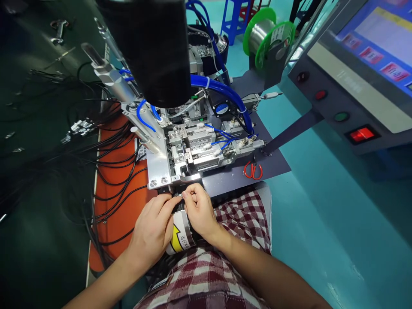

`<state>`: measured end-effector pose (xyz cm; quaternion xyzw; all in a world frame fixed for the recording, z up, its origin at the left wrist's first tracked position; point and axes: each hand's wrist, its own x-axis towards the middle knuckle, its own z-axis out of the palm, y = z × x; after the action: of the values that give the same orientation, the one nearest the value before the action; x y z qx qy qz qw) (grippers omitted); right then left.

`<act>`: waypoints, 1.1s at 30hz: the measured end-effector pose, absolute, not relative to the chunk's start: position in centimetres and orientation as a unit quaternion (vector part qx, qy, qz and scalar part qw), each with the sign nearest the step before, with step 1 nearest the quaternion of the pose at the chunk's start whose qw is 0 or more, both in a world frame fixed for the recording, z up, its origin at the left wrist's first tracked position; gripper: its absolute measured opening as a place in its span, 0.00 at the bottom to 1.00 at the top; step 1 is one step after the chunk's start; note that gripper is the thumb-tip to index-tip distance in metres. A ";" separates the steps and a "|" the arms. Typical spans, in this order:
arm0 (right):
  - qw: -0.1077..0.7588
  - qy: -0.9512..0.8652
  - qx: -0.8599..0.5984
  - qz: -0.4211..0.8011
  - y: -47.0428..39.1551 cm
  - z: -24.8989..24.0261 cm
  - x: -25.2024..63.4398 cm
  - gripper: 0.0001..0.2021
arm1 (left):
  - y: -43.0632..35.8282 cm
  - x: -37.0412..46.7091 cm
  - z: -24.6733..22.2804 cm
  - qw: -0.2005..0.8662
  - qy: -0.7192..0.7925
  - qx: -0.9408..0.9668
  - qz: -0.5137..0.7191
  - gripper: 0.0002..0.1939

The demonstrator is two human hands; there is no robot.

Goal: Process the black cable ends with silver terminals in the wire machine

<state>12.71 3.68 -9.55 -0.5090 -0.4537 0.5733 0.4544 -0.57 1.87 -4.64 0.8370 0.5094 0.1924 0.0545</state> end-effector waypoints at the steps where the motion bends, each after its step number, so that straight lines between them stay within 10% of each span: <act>1: 0.462 -0.451 -0.503 0.574 3.6 -9.8 12.6 0.09 | 1.9 -0.6 -4.6 0.056 0.511 0.835 0.196 0.15; 8: 0.456 -0.403 -0.473 0.637 3.8 -9.8 12.5 0.12 | 0.0 -1.5 -3.4 0.176 0.578 0.767 0.216 0.17; 33: 0.452 -0.413 -0.466 0.639 3.8 -9.7 12.9 0.12 | 0.6 -0.6 -4.1 0.103 0.558 0.807 0.165 0.17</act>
<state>12.87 3.84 -9.67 -0.4661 -0.4131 0.6387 0.4518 -0.56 0.62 -4.11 0.8070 0.5575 0.1653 0.1028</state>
